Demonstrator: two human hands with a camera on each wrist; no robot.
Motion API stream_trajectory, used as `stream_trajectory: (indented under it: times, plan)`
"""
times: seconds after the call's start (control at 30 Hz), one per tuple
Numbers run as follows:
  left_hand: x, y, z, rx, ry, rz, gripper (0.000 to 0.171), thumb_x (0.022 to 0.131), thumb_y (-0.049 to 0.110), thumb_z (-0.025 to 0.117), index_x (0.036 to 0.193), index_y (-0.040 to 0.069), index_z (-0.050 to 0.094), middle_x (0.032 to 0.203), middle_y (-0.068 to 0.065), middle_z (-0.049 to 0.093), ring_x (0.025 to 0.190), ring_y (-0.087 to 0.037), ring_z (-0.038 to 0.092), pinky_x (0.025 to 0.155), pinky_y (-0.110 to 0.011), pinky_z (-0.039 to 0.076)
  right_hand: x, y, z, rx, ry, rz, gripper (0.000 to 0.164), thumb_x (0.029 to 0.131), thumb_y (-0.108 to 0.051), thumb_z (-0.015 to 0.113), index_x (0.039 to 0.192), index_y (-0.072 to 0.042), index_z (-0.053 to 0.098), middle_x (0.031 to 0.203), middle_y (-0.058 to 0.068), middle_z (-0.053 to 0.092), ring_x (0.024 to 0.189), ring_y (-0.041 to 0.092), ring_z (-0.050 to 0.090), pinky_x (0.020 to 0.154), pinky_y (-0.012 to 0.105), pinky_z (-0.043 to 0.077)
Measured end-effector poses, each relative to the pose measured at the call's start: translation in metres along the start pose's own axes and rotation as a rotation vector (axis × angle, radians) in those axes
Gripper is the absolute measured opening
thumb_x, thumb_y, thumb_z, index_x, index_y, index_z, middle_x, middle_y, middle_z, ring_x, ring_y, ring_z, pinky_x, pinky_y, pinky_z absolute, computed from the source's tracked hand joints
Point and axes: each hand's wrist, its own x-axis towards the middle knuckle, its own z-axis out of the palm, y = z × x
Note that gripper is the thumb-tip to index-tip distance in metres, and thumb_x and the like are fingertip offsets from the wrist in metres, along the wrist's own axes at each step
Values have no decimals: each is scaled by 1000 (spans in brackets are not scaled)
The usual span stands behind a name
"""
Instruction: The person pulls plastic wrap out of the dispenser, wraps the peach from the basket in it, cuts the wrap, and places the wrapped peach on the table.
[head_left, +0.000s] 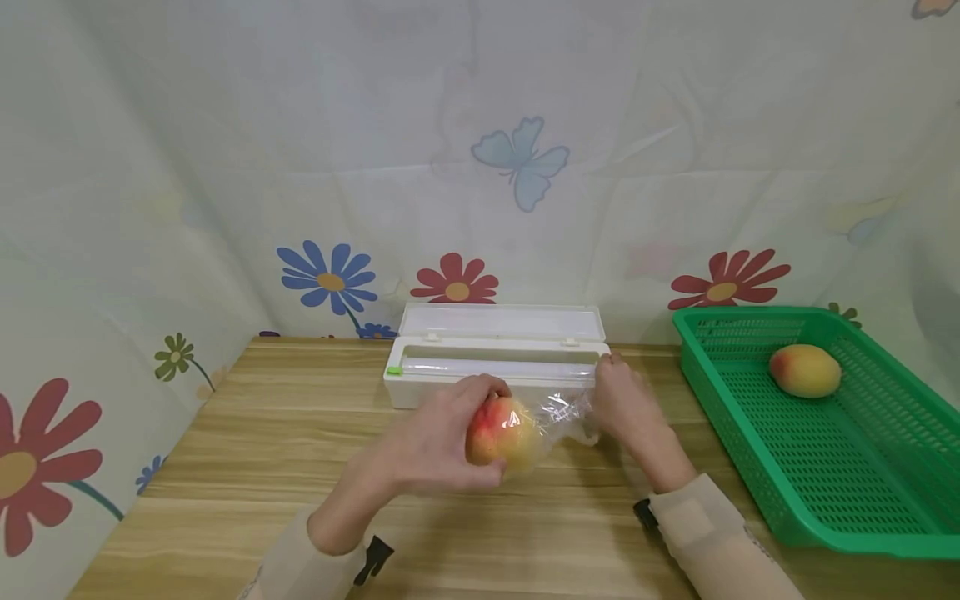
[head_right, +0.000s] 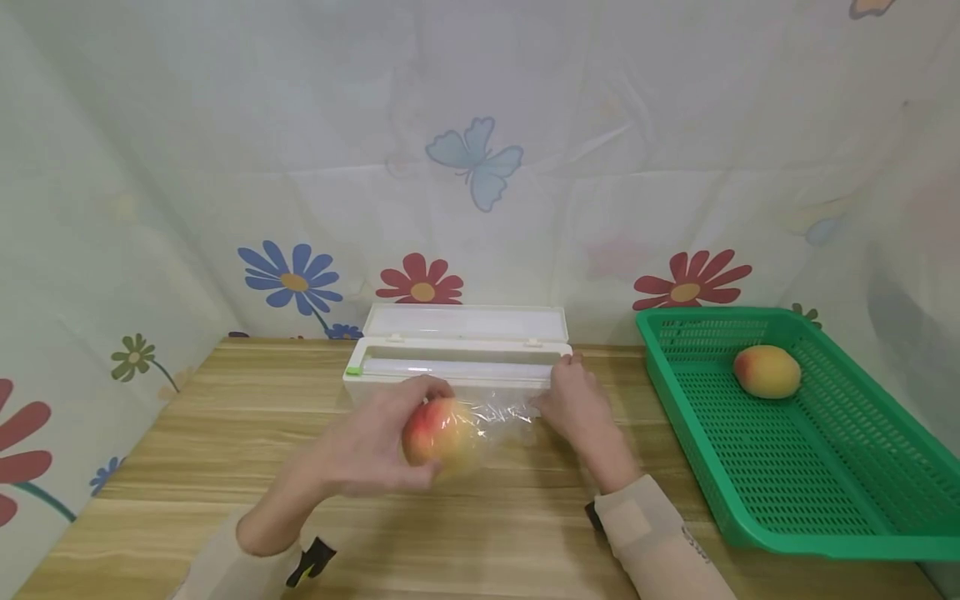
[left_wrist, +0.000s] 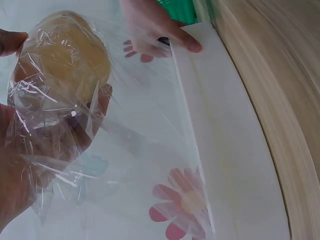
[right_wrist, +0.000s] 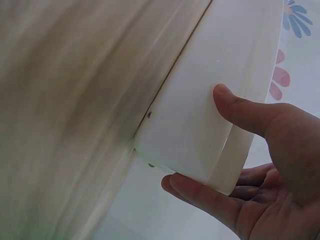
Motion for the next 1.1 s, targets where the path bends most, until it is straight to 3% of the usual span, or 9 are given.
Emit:
stream_trajectory:
  times: [0.13, 0.27, 0.67, 0.9, 1.1]
  plan:
    - [-4, 2, 2, -2, -31, 4, 64, 77, 33, 78, 131, 14, 50, 113, 7, 57, 95, -8, 57, 80, -21, 54, -1, -1, -1, -8, 6, -12, 49, 82, -8, 81, 107, 24, 54, 98, 33, 59, 77, 47, 66, 66, 56, 56]
    - [-8, 5, 4, -24, -56, -8, 65, 77, 32, 77, 132, 15, 50, 117, 5, 55, 98, -9, 56, 82, -21, 54, -2, -1, -1, 11, 14, -17, 65, 79, -25, 90, 105, 23, 54, 96, 34, 59, 76, 49, 66, 66, 57, 57]
    - [-15, 15, 0, 19, -91, 14, 68, 76, 35, 77, 134, 13, 50, 120, 4, 55, 98, -8, 56, 85, -22, 53, -1, -4, -1, 30, -15, 16, 71, 81, -30, 90, 108, 24, 53, 98, 35, 59, 72, 45, 66, 60, 52, 57]
    - [-18, 20, -3, 32, -110, 55, 66, 75, 34, 77, 132, 14, 50, 115, 7, 57, 93, -5, 56, 83, -20, 52, -1, -6, -1, 26, -52, 42, 86, 83, -34, 88, 124, 29, 45, 112, 41, 56, 81, 50, 67, 65, 53, 59]
    - [-20, 28, -5, 25, -141, 77, 64, 76, 34, 77, 132, 14, 51, 113, 8, 58, 92, -4, 56, 83, -18, 51, -2, -8, -3, 19, -54, 48, 82, 84, -32, 87, 123, 28, 47, 110, 38, 56, 77, 46, 67, 64, 50, 59]
